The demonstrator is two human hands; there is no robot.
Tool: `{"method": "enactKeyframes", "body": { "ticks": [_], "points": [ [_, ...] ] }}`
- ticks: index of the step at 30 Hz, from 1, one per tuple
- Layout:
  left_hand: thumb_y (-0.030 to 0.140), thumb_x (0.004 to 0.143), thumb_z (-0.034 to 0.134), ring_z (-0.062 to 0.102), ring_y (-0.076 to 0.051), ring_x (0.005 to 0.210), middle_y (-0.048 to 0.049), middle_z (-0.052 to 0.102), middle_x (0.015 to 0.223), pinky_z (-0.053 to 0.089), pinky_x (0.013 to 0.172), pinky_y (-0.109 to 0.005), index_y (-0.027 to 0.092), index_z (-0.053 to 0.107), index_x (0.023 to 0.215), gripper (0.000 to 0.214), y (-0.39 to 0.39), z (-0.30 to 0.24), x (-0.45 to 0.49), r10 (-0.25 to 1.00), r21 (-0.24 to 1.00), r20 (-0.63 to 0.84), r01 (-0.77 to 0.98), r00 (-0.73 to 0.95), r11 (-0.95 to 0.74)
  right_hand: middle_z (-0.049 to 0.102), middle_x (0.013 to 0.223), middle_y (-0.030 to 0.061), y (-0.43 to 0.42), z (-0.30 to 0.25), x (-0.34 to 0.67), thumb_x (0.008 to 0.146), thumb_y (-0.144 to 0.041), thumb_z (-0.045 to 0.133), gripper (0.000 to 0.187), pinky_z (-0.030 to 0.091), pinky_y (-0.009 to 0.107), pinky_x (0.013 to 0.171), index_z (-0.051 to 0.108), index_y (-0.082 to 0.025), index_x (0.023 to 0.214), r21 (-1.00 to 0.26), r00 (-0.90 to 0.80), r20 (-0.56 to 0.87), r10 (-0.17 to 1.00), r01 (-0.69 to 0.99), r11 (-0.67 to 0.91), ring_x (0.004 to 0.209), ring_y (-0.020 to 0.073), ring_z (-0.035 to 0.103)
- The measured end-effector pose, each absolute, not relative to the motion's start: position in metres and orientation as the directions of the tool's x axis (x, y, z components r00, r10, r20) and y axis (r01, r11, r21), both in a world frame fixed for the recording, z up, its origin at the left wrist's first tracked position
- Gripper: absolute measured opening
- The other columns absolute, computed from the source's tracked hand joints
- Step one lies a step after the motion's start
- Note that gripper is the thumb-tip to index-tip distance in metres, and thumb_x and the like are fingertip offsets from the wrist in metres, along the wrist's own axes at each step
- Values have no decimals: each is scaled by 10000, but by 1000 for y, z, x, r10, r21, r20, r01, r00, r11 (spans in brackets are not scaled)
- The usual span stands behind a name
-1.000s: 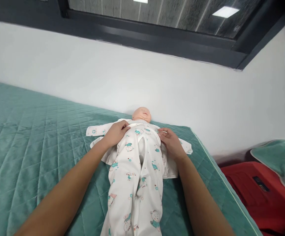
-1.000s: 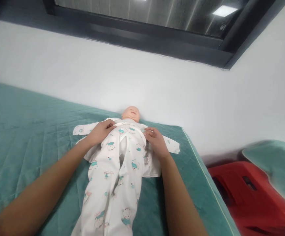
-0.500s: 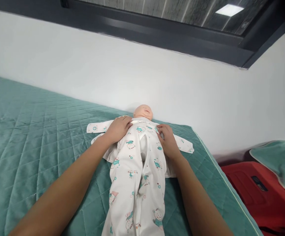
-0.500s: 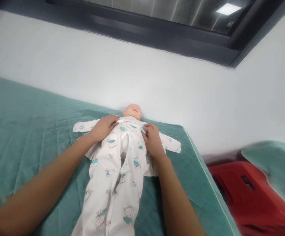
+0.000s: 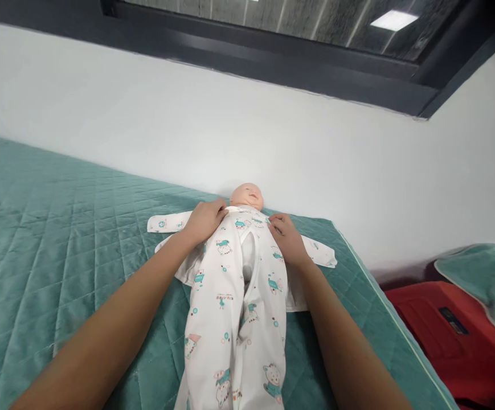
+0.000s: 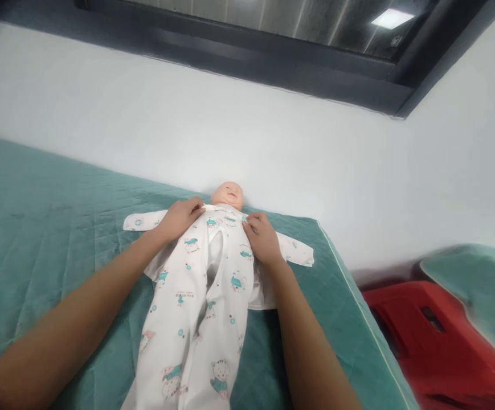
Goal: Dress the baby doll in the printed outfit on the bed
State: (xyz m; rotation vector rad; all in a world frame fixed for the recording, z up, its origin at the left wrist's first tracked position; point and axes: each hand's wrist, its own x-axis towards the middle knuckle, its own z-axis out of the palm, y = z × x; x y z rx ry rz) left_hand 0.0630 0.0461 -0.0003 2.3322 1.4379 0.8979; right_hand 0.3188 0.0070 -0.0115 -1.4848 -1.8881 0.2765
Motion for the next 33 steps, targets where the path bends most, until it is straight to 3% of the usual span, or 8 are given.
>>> {"method": "enactKeyframes", "body": {
  "ticks": [4,10,13,18,24,28,33],
  "points": [
    [313,938,442,597,-226,757,-51,669,824,385,674,-309,212,580,955,172,64,-4,68,907,558,334,721,259,-411,614,997,44,22,-8,318,925,-447,425,317,416,383,856,592,-245,745,-547,13,327,945,818,178,958,229,586],
    [310,883,533,625,-228,836,-49,706,893,425,731,-318,224,636,1006,182,75,-13,70,933,664,310,660,183,-350,614,788,38,30,-14,320,892,-510,458,364,401,359,746,544,-232,673,-570,143,307,941,819,61,788,214,537],
    [285,906,484,627,-219,926,-34,720,1004,432,825,-329,279,651,1161,304,66,-12,67,886,652,369,601,281,-462,641,871,38,25,-20,319,870,-503,499,300,416,365,786,586,-233,774,-643,175,334,926,761,88,850,219,560],
    [283,950,406,539,-259,1164,-19,656,1267,349,987,-415,388,598,1290,403,47,-10,59,810,465,390,665,438,-584,638,1046,69,12,-25,317,887,-436,481,259,421,412,943,629,-241,970,-683,77,450,890,672,287,1033,237,562],
    [299,935,465,452,-250,1303,-39,543,1428,313,1068,-429,348,473,1403,471,33,-22,47,789,369,395,705,470,-605,610,1254,74,-22,-25,312,885,-340,475,296,361,437,1082,635,-252,1117,-733,57,508,859,553,397,1205,230,523],
    [263,937,460,369,-259,1377,-74,493,1472,295,1114,-440,247,467,1414,477,20,-36,41,785,323,462,746,413,-583,584,1310,65,-58,-9,292,902,-325,491,223,375,432,1083,641,-265,1056,-767,150,550,821,481,426,1253,225,501],
    [222,935,434,304,-261,1419,-70,467,1489,269,1162,-461,235,475,1410,477,-7,-45,32,785,339,496,750,371,-568,518,1392,42,-87,17,252,895,-327,541,110,302,482,1135,634,-273,918,-678,-10,524,852,600,424,1331,255,429]
  ]
}}
